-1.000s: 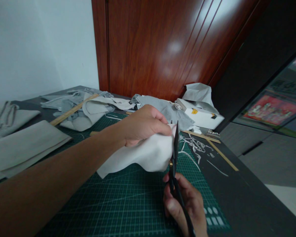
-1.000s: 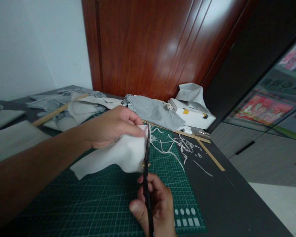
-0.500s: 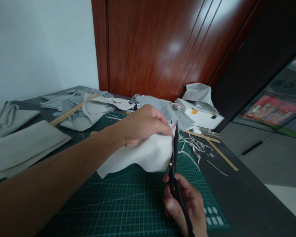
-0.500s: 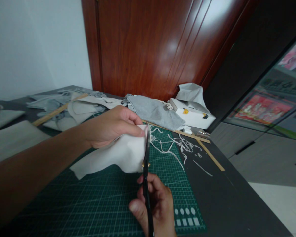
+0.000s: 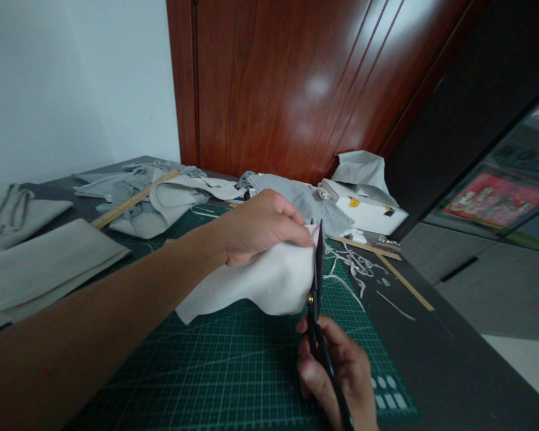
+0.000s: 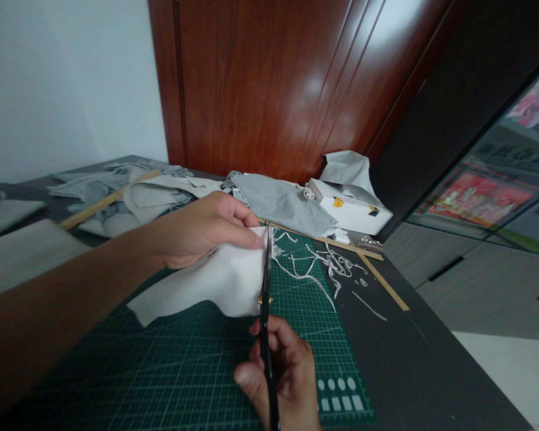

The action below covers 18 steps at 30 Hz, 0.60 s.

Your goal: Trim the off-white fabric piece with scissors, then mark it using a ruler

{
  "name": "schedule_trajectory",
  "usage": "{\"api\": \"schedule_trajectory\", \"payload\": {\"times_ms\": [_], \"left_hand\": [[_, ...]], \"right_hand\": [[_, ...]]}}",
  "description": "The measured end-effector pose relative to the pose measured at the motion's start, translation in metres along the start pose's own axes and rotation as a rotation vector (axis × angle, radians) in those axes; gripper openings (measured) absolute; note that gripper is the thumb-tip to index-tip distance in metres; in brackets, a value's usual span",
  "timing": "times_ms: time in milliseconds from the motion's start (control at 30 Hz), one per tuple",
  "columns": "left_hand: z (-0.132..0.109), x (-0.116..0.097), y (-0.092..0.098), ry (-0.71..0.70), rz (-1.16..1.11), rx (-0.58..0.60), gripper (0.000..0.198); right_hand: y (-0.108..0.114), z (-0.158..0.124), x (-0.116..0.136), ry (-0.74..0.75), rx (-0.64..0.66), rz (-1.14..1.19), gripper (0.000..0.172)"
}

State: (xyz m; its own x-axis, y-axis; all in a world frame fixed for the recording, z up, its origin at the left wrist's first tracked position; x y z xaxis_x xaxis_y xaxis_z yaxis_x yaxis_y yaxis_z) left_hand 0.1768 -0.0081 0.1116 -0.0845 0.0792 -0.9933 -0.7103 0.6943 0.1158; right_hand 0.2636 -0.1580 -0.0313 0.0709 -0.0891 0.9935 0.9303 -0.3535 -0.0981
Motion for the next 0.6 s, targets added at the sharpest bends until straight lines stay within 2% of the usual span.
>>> {"api": "schedule_trajectory", "payload": {"times_ms": [600], "left_hand": [[-0.0006, -0.0036, 0.0008, -0.025, 0.041, 0.022, 0.004]], "right_hand": [[0.001, -0.0003, -0.0034, -0.005, 0.015, 0.017, 0.058]]}}
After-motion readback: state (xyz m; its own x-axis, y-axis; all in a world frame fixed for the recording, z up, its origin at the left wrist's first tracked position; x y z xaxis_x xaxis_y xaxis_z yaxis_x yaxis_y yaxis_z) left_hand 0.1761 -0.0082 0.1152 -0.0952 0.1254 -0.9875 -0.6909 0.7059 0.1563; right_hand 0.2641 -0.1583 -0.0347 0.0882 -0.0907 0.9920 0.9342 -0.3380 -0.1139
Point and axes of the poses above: each hand's wrist, its own z-axis towards the middle knuckle, its own y-axis out of the back of the hand, x = y × z, the point moved 10 cm from there along z, towards the middle knuckle, and after that the axes turned 4 degrees about -y, right-handed, at the moved point
